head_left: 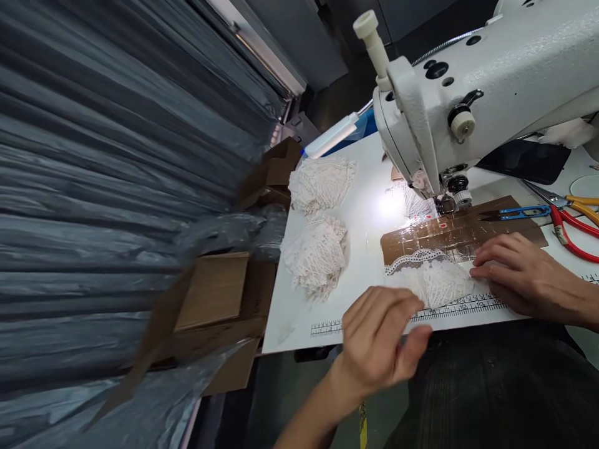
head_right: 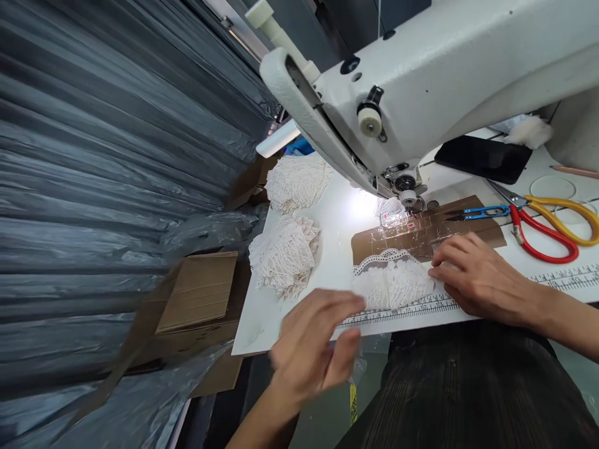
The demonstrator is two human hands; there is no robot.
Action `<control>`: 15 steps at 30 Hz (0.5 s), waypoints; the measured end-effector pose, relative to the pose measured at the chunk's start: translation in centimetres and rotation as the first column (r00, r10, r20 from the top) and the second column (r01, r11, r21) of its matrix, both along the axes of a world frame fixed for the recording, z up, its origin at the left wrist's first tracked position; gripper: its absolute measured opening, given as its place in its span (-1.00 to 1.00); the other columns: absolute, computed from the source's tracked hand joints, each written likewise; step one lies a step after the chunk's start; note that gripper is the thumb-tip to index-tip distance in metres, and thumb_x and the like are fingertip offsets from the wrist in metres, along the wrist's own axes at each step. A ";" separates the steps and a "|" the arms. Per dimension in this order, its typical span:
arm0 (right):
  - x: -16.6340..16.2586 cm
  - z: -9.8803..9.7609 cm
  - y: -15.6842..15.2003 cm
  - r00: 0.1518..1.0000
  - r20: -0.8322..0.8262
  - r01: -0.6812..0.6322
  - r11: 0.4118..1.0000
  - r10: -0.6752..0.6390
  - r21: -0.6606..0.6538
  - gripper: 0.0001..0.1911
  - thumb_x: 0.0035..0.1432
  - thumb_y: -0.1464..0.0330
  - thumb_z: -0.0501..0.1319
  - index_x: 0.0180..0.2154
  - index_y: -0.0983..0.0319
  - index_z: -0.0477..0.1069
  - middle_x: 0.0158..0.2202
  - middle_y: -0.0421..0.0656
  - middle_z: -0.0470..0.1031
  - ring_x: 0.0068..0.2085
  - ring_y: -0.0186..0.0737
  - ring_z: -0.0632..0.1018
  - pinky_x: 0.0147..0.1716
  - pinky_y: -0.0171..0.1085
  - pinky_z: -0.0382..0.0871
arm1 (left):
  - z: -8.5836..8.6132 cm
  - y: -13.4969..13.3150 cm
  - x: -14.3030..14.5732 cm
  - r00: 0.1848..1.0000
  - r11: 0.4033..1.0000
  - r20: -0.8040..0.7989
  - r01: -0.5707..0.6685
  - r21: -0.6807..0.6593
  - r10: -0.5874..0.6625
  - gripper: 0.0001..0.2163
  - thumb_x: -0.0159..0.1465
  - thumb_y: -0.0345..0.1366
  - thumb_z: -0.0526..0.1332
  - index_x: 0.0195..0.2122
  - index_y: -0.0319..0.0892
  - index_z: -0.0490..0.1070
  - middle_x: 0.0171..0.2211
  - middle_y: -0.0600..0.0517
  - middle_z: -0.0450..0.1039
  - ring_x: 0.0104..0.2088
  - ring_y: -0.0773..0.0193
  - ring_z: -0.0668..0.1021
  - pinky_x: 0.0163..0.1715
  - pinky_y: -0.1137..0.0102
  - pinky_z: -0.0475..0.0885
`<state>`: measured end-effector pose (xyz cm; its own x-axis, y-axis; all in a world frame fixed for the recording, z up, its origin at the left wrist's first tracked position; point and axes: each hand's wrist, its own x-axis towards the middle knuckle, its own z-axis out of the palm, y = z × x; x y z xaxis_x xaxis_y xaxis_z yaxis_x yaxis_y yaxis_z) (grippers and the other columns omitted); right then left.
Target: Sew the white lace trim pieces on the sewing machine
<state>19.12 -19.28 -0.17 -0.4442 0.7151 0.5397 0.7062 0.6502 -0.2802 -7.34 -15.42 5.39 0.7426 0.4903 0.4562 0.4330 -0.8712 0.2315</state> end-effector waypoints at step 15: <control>0.6 0.5 5.4 0.999 0.038 -0.012 0.964 0.023 -0.266 -0.65 0.24 0.46 0.03 -0.04 0.31 0.49 -0.04 -0.03 0.50 -0.05 -0.16 0.52 -0.05 -0.19 0.45 | -3.3 14.2 1.9 0.976 0.977 -0.038 0.212 -0.007 -0.212 -0.78 0.38 -0.23 0.15 -0.05 -0.24 0.43 -0.03 -0.13 0.51 -0.05 0.22 0.57 -0.12 0.29 0.56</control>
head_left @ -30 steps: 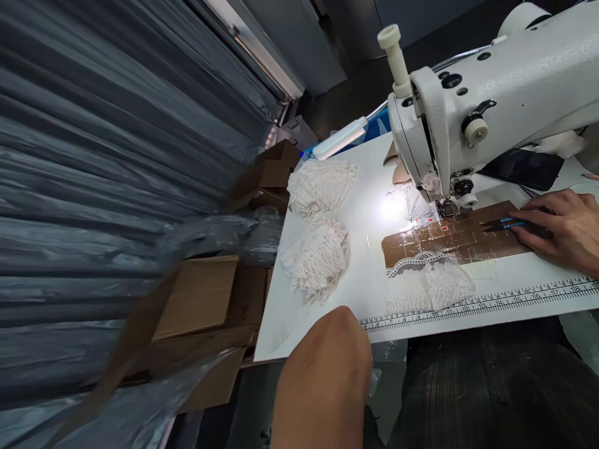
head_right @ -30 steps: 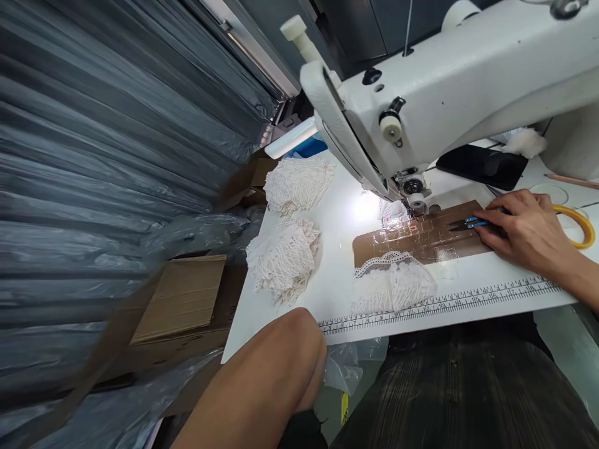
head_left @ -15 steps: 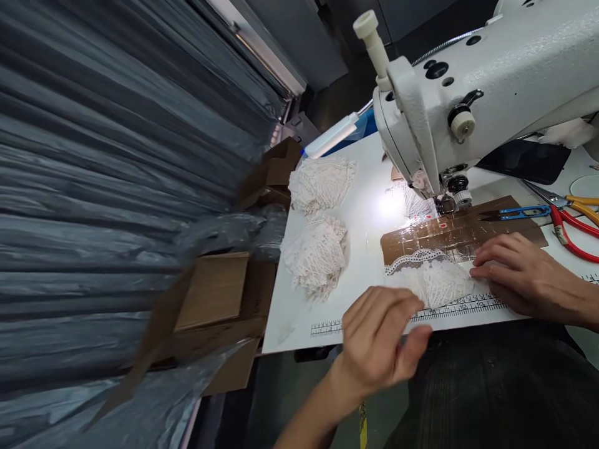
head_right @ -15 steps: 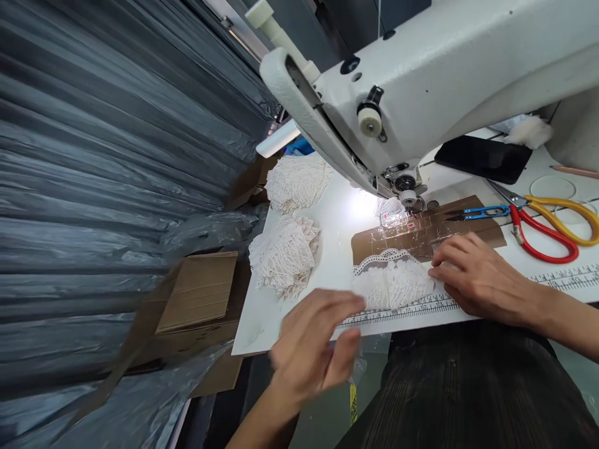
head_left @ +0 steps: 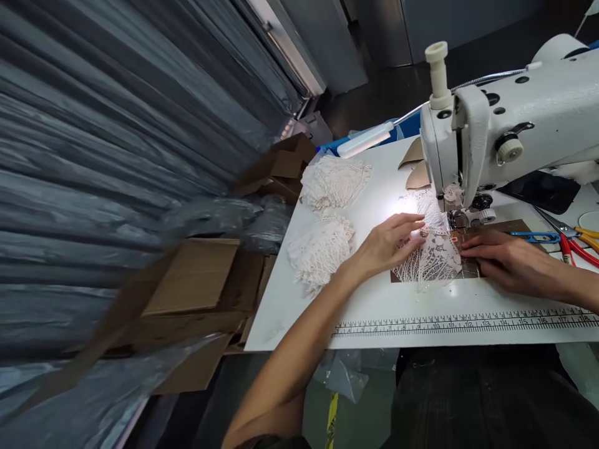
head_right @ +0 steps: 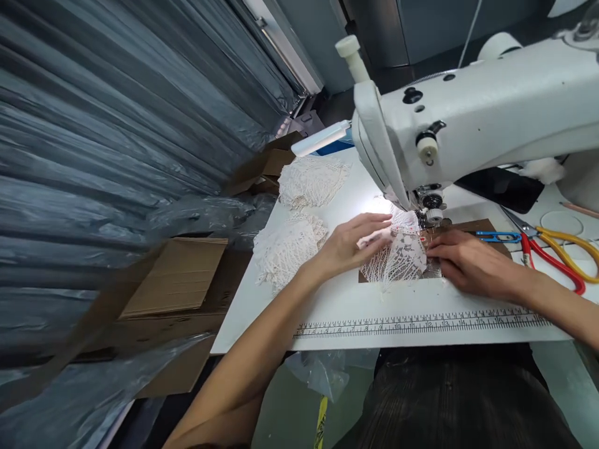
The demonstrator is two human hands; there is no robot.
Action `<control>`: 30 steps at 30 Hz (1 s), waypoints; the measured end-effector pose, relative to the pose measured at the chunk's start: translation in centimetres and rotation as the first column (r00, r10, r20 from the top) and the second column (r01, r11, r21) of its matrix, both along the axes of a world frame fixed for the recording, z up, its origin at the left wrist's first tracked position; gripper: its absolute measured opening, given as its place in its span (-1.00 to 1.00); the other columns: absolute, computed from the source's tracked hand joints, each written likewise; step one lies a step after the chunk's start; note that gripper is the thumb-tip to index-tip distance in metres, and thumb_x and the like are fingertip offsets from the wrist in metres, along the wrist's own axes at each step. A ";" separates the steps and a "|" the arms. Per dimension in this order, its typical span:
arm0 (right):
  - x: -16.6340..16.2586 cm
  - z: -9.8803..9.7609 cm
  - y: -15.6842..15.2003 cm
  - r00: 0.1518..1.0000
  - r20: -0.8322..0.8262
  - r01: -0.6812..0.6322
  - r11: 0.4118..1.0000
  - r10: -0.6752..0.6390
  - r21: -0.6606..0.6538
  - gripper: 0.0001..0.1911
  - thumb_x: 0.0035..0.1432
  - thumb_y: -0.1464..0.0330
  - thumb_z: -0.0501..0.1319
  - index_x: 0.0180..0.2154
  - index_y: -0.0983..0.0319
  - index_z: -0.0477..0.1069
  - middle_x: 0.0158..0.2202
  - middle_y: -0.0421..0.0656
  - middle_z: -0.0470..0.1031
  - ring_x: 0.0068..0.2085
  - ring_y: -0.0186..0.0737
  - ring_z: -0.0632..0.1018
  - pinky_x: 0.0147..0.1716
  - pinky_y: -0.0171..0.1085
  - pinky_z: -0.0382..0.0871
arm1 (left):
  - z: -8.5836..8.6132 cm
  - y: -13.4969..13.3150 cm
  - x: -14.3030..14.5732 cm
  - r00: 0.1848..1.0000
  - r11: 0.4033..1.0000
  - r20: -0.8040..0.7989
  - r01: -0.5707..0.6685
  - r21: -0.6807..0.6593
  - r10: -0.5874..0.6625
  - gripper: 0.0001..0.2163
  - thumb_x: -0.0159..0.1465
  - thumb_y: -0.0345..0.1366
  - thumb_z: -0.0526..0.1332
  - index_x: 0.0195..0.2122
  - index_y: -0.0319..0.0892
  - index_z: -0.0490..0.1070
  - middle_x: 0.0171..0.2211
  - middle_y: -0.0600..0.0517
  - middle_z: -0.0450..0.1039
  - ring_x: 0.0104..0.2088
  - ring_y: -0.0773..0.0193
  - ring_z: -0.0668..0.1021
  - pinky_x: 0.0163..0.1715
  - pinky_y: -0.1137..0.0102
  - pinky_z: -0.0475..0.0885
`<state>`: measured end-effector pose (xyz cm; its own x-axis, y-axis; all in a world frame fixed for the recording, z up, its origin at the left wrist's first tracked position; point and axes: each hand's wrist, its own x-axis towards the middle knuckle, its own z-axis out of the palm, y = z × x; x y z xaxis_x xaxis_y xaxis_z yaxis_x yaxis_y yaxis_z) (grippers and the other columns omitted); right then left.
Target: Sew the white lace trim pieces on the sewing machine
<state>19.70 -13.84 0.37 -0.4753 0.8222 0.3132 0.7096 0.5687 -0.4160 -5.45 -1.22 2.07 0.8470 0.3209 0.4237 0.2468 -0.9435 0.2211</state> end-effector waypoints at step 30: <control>-1.8 -0.7 2.9 0.975 -0.172 0.108 0.978 -0.139 -0.177 -0.74 0.15 0.31 0.10 -0.20 0.29 0.45 -0.48 -0.17 0.42 -0.52 -0.38 0.39 -0.52 -0.36 0.24 | -1.3 -4.5 3.3 0.958 0.549 -0.056 -0.208 -0.809 0.281 -0.86 0.16 -0.31 0.27 -0.27 -0.21 0.40 -0.59 0.18 0.32 -0.58 0.43 0.37 -0.56 0.48 0.30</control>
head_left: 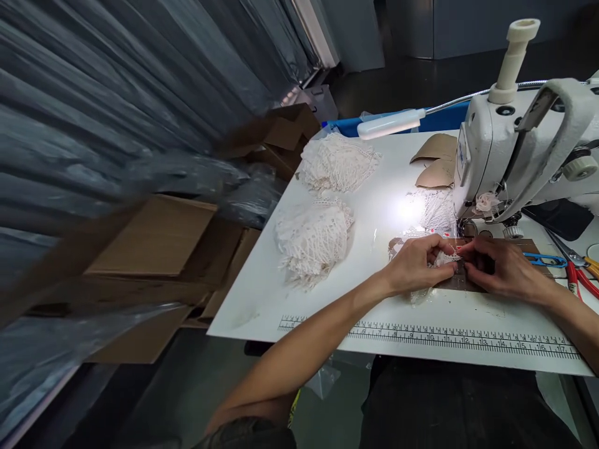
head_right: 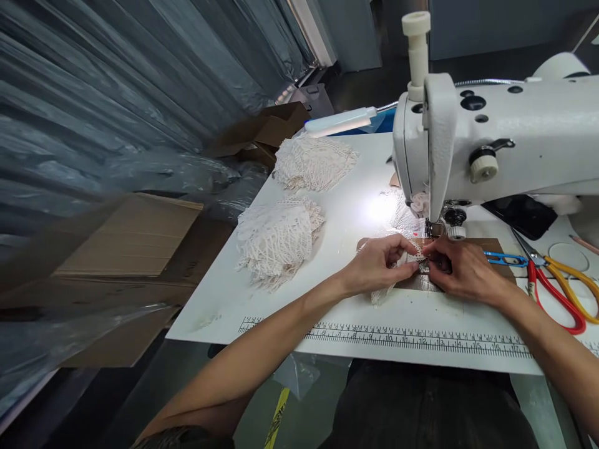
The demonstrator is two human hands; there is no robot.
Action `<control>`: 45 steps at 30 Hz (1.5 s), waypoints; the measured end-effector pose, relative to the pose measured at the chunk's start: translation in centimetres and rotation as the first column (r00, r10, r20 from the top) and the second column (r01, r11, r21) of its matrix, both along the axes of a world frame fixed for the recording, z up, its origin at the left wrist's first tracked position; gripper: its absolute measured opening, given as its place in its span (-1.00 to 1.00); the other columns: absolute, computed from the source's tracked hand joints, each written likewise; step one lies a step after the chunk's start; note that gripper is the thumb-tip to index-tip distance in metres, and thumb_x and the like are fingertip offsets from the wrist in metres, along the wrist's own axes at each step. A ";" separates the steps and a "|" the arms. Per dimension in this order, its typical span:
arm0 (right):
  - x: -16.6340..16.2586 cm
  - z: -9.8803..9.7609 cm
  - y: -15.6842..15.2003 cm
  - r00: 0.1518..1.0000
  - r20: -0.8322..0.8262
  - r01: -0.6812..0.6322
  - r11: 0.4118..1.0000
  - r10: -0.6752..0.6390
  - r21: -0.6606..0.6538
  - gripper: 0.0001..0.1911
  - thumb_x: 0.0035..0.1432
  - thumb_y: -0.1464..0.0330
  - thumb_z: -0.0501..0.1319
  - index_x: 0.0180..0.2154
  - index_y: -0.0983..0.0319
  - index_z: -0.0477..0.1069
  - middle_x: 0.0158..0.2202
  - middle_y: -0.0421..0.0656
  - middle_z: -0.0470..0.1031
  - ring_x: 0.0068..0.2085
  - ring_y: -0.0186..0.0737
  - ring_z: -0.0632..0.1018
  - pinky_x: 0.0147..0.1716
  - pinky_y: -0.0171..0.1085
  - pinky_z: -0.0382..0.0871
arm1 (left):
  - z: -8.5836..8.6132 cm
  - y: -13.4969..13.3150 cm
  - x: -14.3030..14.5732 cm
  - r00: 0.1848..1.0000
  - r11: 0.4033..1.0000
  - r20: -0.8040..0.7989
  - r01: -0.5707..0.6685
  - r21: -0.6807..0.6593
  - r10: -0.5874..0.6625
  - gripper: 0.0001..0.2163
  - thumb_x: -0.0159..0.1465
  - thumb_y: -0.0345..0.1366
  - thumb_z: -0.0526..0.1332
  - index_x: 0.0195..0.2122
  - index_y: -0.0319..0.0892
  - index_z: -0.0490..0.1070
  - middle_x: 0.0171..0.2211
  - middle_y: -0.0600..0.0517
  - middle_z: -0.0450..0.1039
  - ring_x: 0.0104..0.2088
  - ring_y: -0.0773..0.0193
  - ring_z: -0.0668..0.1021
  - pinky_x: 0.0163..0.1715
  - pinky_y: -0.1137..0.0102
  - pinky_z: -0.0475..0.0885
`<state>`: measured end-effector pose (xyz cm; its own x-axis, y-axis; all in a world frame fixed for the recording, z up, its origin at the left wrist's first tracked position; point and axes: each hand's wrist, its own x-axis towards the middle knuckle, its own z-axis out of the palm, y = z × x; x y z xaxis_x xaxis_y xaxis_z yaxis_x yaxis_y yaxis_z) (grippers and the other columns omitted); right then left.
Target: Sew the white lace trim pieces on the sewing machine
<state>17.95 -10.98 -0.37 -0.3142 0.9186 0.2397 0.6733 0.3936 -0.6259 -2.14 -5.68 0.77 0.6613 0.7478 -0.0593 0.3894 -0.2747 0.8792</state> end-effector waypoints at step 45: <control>0.0 0.9 0.1 0.985 -0.147 0.027 0.928 -0.088 -0.372 -0.56 0.18 -0.02 0.15 -0.37 0.25 0.36 -0.55 -0.21 0.33 -0.54 -0.37 0.31 -0.59 -0.35 0.17 | -0.3 0.7 0.0 0.963 0.982 0.245 0.142 -0.120 -0.110 -0.73 0.21 -0.37 0.25 -0.08 -0.22 0.26 -0.31 0.04 0.52 -0.15 0.24 0.56 0.02 0.18 0.38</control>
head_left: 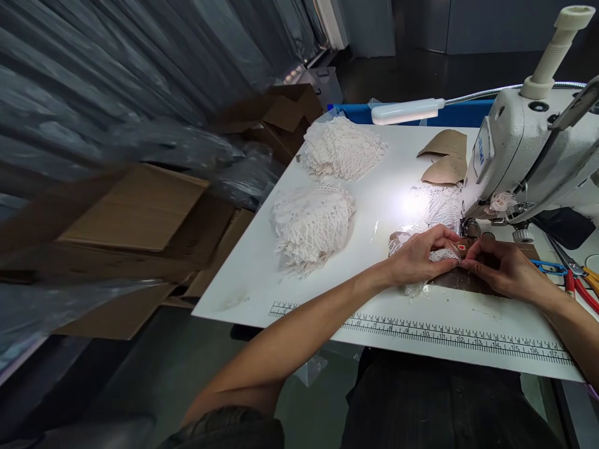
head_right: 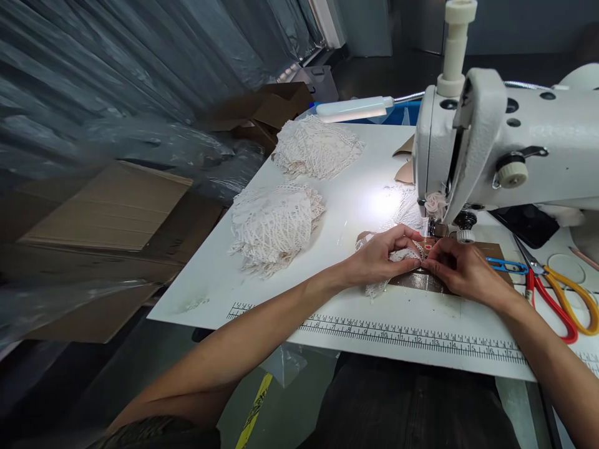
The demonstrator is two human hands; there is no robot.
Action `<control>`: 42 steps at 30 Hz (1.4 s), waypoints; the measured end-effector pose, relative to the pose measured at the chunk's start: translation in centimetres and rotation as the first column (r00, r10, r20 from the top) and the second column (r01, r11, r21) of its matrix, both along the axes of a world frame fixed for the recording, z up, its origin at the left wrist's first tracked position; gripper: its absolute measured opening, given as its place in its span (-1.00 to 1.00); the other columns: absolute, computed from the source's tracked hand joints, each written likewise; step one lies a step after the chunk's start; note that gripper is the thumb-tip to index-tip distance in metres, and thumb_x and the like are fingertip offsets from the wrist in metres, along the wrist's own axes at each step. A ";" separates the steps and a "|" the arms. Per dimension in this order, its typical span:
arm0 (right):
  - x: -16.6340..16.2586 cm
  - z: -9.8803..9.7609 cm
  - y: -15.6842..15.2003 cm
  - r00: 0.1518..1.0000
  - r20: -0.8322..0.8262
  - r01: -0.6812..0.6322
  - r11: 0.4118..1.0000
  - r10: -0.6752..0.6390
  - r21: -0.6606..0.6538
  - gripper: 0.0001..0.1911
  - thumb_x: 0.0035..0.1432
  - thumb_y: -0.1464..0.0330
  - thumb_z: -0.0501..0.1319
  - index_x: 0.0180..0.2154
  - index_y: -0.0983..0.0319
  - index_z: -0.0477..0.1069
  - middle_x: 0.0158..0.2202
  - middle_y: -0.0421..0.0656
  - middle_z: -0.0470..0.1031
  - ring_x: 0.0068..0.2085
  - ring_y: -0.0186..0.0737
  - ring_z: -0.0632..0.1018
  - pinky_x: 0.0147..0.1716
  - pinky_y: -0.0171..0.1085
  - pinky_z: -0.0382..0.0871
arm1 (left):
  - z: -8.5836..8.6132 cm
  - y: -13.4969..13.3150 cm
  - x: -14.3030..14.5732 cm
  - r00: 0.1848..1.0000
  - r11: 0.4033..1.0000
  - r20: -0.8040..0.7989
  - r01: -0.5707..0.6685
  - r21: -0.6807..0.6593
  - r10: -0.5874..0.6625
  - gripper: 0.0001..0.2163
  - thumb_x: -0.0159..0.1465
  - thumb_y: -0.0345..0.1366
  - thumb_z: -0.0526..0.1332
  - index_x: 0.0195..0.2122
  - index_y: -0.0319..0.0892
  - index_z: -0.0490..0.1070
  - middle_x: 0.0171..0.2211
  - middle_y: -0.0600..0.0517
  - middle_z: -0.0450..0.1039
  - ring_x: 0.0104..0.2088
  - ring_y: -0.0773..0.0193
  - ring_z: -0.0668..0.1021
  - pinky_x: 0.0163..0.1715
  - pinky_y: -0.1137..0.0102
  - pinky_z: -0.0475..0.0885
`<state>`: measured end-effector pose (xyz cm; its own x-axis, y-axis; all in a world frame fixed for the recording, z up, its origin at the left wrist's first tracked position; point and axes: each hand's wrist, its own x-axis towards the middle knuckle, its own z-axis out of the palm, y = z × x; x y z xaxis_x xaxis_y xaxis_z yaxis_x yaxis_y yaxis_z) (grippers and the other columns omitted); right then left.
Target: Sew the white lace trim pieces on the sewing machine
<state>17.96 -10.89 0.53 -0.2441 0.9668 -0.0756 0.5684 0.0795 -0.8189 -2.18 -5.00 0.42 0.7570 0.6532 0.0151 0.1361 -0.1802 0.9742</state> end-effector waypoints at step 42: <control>-1.2 2.1 -1.3 0.980 -0.158 0.098 0.982 -0.124 -0.163 -0.32 0.04 -0.20 0.17 -0.17 0.28 0.36 -0.58 -0.24 0.27 -0.59 -0.40 0.22 -0.67 -0.38 0.07 | 1.5 0.1 -0.8 0.992 0.994 -0.110 0.063 0.094 -0.053 -0.72 0.24 -0.30 0.23 -0.03 -0.20 0.33 -0.15 -0.02 0.56 -0.04 0.21 0.55 0.05 0.22 0.34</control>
<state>16.72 -12.18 2.67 -0.1574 0.9686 -0.1924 0.4208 -0.1104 -0.9004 -3.03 -4.89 1.87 0.7943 0.6075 -0.0070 0.2256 -0.2844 0.9318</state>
